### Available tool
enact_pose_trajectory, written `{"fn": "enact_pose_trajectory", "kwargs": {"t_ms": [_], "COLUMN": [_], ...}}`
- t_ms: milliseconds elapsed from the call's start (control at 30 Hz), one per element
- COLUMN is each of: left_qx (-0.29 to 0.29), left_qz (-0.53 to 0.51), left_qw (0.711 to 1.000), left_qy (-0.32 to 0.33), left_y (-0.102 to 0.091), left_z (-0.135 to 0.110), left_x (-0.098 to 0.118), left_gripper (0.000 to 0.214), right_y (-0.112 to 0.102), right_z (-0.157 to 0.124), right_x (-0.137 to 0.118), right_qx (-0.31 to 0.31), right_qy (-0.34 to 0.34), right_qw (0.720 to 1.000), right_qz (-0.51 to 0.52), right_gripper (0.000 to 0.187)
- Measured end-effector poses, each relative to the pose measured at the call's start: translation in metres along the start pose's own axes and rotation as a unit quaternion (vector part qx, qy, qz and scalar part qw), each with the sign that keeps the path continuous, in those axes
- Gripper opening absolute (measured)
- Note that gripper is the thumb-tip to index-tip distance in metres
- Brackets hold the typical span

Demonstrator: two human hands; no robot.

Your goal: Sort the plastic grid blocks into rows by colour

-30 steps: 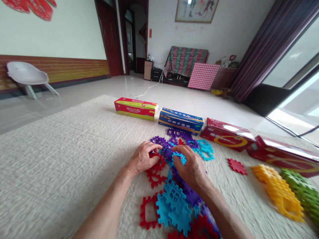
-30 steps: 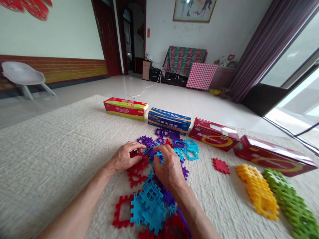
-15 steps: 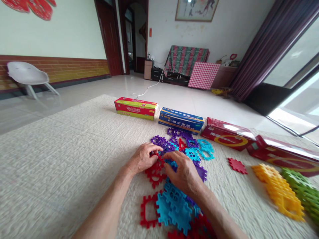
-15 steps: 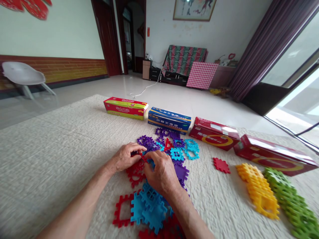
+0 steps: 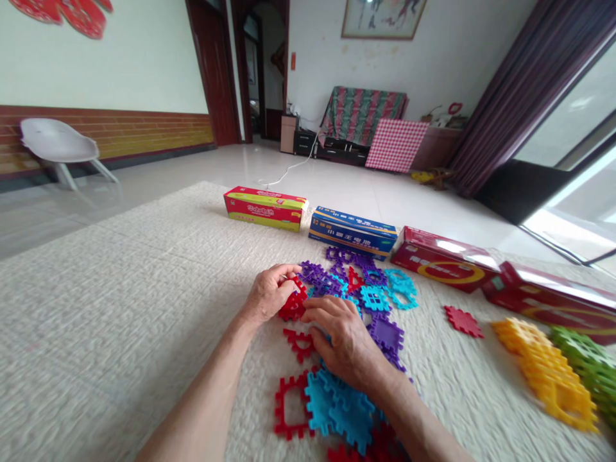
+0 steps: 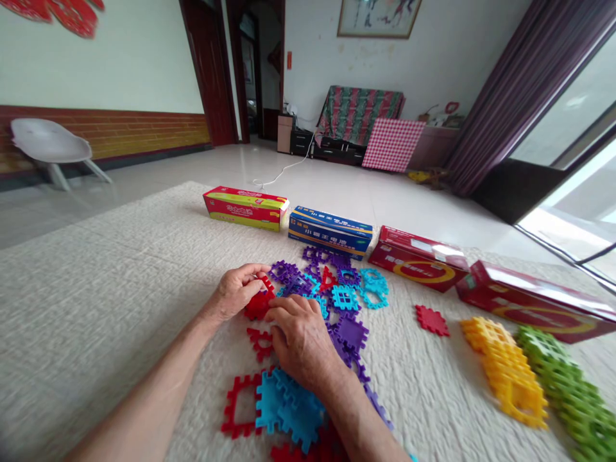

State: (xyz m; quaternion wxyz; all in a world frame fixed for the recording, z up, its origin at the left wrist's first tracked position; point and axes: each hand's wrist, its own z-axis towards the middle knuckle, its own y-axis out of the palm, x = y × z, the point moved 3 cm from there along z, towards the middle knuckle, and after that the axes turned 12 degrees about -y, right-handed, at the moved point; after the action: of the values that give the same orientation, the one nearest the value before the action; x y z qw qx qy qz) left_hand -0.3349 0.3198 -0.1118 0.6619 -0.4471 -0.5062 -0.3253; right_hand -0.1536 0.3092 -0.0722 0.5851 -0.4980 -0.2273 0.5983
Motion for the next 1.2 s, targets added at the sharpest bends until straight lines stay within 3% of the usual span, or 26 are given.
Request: {"fn": "enact_pose_trajectory", "kwargs": {"t_ms": [167, 367, 533, 733, 900, 1033, 1200], "left_qx": [0.064, 0.067, 0.077, 0.087, 0.051, 0.020, 0.084], "left_qz": [0.058, 0.116, 0.096, 0.061, -0.012, -0.053, -0.099], "left_qw": [0.996, 0.991, 0.992, 0.994, 0.998, 0.997, 0.989], "left_qy": [0.022, 0.028, 0.008, -0.012, -0.039, -0.045, -0.064], "left_y": [-0.001, 0.002, 0.001, 0.001, 0.011, 0.020, 0.016], "left_z": [0.003, 0.002, 0.001, 0.003, 0.002, -0.002, -0.001], "left_x": [-0.007, -0.004, -0.003, -0.003, 0.002, 0.013, 0.011], "left_gripper": [0.036, 0.035, 0.034, 0.034, 0.034, 0.033, 0.033], "right_y": [-0.001, 0.003, 0.003, 0.004, 0.009, 0.000, -0.013], "right_z": [-0.002, -0.002, -0.003, -0.002, -0.005, -0.005, -0.004], "right_x": [-0.009, -0.014, -0.015, -0.003, 0.009, 0.008, 0.010], "right_qx": [-0.056, -0.094, -0.087, 0.002, 0.106, 0.166, 0.227], "right_qy": [-0.019, -0.005, 0.002, -0.041, -0.040, -0.033, -0.006], "right_qw": [0.998, 0.995, 0.996, 0.999, 0.992, 0.985, 0.972], "right_qz": [-0.015, -0.025, -0.013, 0.017, 0.049, 0.029, 0.053], "right_gripper": [0.022, 0.023, 0.026, 0.027, 0.018, 0.016, 0.012]}}
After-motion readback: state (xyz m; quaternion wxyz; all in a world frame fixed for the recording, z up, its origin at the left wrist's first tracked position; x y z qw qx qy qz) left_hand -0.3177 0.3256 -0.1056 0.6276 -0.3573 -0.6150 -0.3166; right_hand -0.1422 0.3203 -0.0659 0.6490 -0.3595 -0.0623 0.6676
